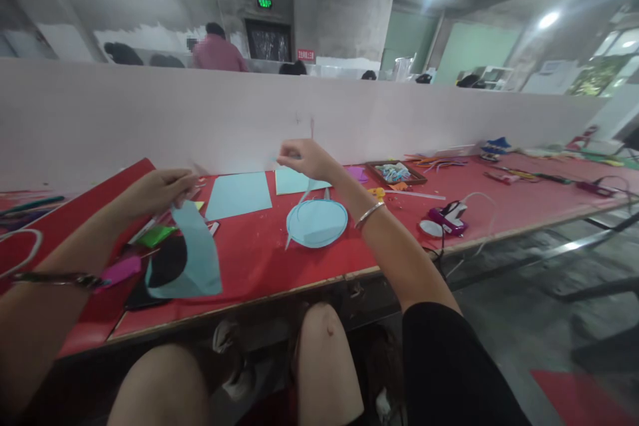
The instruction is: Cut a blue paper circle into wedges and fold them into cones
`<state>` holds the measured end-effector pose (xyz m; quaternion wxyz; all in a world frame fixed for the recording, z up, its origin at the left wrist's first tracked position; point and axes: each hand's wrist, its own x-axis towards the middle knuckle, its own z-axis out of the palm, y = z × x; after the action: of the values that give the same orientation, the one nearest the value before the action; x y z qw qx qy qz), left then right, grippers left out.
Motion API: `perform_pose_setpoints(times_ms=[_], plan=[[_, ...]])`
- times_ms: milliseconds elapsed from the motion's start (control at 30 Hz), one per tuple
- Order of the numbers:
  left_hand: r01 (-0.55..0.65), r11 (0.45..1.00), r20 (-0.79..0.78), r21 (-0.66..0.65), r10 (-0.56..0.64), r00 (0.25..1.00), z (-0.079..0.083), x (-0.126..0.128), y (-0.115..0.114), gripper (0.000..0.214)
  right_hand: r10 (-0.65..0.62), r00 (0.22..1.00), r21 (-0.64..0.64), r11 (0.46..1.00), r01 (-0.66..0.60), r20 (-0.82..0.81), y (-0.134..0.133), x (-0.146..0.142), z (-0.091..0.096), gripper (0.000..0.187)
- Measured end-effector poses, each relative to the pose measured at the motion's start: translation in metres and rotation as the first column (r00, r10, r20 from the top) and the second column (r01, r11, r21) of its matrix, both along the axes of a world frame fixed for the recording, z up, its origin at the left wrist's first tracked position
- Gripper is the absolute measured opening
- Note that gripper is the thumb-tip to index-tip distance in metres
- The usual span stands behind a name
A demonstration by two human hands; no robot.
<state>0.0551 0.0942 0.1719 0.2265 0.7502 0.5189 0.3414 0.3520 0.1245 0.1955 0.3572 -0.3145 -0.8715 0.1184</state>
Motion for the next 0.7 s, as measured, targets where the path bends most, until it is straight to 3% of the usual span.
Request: perform_pose_setpoints(times_ms=[133,200,300,367,500,700], plan=[[0.057,0.994,0.086,0.096,-0.065,0.994,-0.008,0.007,0.012,0.032,0.103,0.985,-0.178,0.976,-0.128,-0.14,-0.011,-0.008,0.005,0.013],[0.121,0.98,0.233,0.156,-0.156,0.96,-0.013,0.016,0.017,0.035,0.212,0.961,-0.227,0.941,-0.25,-0.18,-0.015,-0.017,0.005,0.013],[0.234,0.943,0.483,0.235,-0.322,0.814,-0.018,0.031,0.023,0.039,0.365,0.908,-0.206,0.891,-0.405,-0.204,-0.019,-0.035,0.004,0.013],[0.244,0.938,0.582,0.245,-0.344,0.737,-0.018,0.042,0.023,0.043,0.398,0.892,-0.162,0.886,-0.435,-0.215,-0.02,-0.05,0.001,0.015],[0.222,0.951,0.688,0.215,-0.309,0.657,-0.012,0.061,0.017,0.043,0.358,0.908,-0.049,0.925,-0.376,-0.22,-0.019,-0.08,-0.008,0.014],[0.189,0.971,0.786,0.149,-0.232,0.573,-0.005,0.077,0.008,0.038,0.172,0.952,0.129,0.981,-0.143,-0.253,-0.008,-0.102,-0.019,0.011]])
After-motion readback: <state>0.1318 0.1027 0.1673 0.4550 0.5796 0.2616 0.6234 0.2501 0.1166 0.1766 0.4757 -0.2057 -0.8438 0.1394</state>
